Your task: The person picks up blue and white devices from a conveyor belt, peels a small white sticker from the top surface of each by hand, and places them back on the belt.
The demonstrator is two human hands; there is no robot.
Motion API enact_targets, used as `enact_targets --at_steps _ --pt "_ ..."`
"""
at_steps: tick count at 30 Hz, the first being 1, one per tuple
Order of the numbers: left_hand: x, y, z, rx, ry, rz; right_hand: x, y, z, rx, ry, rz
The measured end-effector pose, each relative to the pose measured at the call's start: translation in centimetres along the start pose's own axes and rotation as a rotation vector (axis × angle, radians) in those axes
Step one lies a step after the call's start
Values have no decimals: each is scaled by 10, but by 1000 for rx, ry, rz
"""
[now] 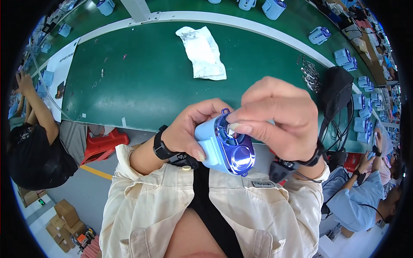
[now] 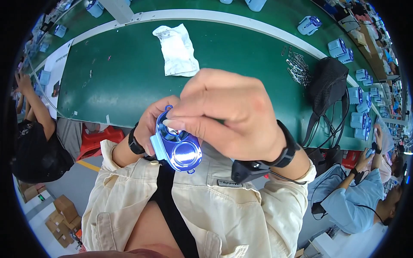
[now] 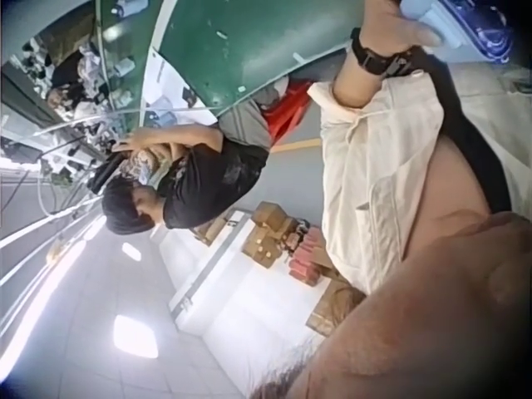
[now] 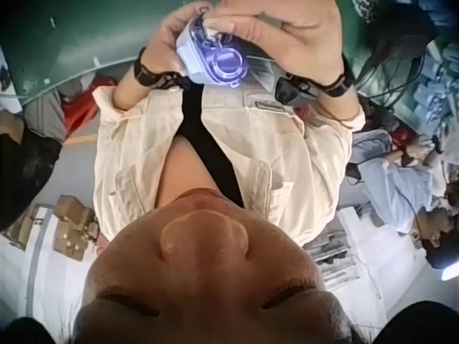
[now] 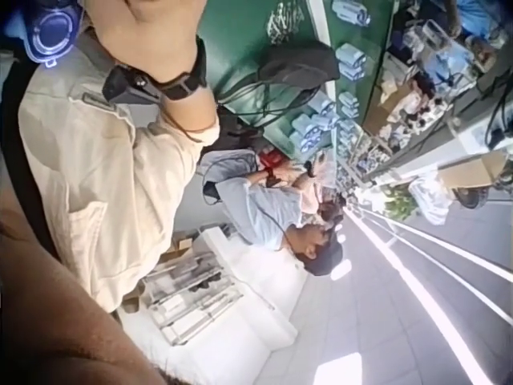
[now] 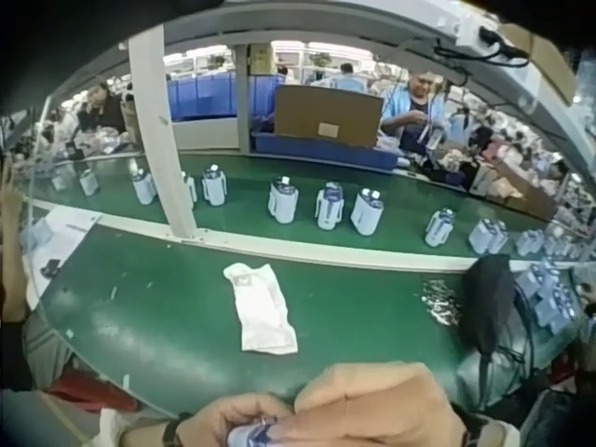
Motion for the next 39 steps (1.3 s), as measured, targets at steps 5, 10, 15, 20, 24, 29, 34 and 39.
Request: enact_targets --at_steps 5,10,15,20,24,29,34,39 --pt "-8 0 9 134 76 83 33 -10 3 -33 -364 -370" --pt "-10 -1 7 115 138 85 52 -17 15 50 -662 -530" --pt "-16 -1 11 148 173 133 61 -16 18 82 -765 -550" --pt "-16 0 12 108 139 115 66 -15 15 23 -828 -577" --pt "-19 2 15 135 131 139 64 -15 13 36 -757 -579" --pt "-18 4 14 166 137 143 56 -12 9 43 -651 -613" --pt "-16 4 11 163 111 127 51 -11 9 79 -518 -574" --pt "-9 2 2 19 184 -7 59 -15 14 57 -591 -503"
Point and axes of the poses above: each hand's wrist, its own y-axis towards the middle knuckle, its own z-axis out of the palm, x = y × z, the point moved 9 cm from there along y, towards the middle knuckle, and after that the axes turned 6 degrees about -z, right-handed, at the moved point
